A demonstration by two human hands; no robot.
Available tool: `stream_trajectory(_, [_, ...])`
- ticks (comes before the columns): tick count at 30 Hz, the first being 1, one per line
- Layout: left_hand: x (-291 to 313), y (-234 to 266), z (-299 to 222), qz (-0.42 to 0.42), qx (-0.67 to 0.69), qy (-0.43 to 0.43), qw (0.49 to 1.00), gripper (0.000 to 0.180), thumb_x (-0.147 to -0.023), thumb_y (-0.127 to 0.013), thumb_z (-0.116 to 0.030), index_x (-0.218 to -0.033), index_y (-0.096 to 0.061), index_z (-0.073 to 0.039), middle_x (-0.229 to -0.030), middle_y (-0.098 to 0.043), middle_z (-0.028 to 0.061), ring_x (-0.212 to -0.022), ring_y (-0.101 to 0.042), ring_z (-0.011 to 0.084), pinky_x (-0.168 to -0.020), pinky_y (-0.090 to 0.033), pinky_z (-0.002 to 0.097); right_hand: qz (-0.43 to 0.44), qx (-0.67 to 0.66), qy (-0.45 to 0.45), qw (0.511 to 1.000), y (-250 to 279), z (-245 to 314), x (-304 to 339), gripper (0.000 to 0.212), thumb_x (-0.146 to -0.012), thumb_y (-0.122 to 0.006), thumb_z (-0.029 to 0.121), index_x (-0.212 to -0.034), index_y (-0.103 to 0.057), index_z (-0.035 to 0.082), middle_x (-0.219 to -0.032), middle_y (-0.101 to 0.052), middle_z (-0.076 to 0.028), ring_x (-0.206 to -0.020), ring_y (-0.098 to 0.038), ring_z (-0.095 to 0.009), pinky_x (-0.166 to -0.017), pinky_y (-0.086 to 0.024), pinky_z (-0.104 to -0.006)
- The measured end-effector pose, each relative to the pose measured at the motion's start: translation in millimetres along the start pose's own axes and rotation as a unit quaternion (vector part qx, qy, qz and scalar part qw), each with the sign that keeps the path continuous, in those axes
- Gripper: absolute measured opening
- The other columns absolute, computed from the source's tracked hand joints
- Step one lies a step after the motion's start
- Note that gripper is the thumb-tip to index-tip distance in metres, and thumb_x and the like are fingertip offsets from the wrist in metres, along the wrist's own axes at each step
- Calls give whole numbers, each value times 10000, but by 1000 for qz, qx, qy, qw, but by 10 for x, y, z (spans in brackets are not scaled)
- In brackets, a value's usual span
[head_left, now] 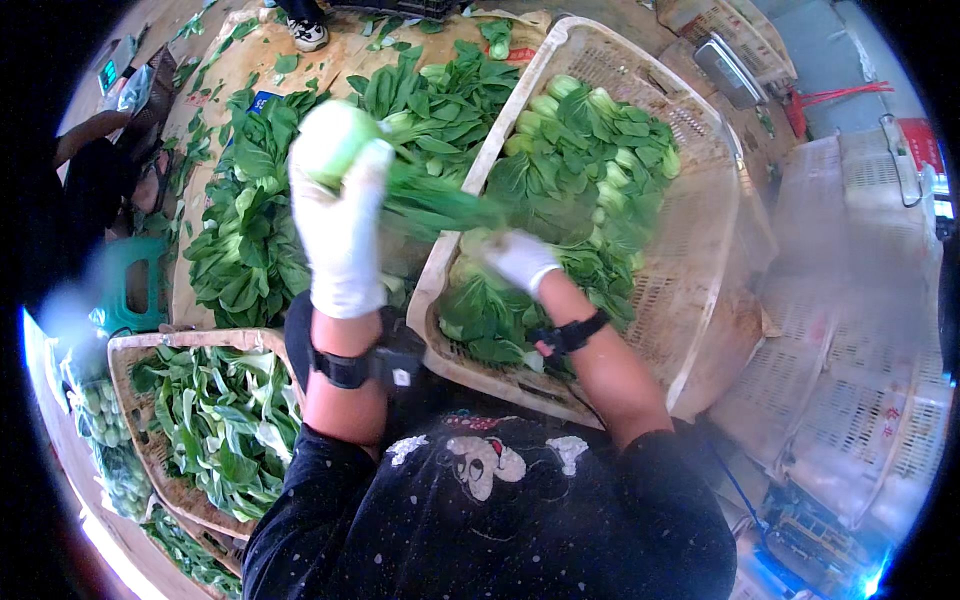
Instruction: The person trims the root ends of bok choy using a knife and neatly stacks the trimmed vegetables into a white plastic basket.
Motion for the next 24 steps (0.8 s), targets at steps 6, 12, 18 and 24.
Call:
stream_trajectory(6, [-848,1034,439,-150,-95,97,979,469,-773,-718,-162,-1167,-510,-15,-1036,-595,65,-904,-564,143,-827,-445,284,37,-42,28,998,-311,207,120,662,-674,-740,391,-1196,-517,50,-1013,-629,-157,-968,-607,-261,-872,-468,-325])
stream_trajectory(12, [-500,425,301,-108,-94,-68,987,419,-858,-615,-74,-1241,-475,18,-1151,-578,97,-1005,-549,185,-935,-418,336,-72,-359,233,901,296,-96,866,830,-656,-732,89,-1388,-343,64,-1283,-492,-89,-1152,-491,-199,-1023,-357,-320])
stream_trajectory(18, [653,-489,390,529,-208,-15,822,647,-689,-772,-336,-1200,-541,-12,-1173,-580,143,-1114,-541,270,-1003,-385,357,-206,-313,332,866,645,149,1253,925,-654,-759,187,-1428,-265,81,-1433,-353,-138,-1351,-299,-275,-1111,-217,-381])
stream_trajectory(24, [113,-124,505,289,-123,-16,949,393,-821,-621,-249,-1158,-561,-57,-1077,-611,60,-1014,-554,152,-914,-441,312,-380,-165,308,857,874,282,1133,837,-660,-772,149,-1390,-364,101,-1476,-282,-148,-1353,-290,-290,-1116,-216,-393])
Point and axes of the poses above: each hand's wrist, its own x-axis away from the middle knuckle, its own y-axis out of the back of the hand, z = x × y, the point moved 1 cm from there along -x, towards the middle knuckle
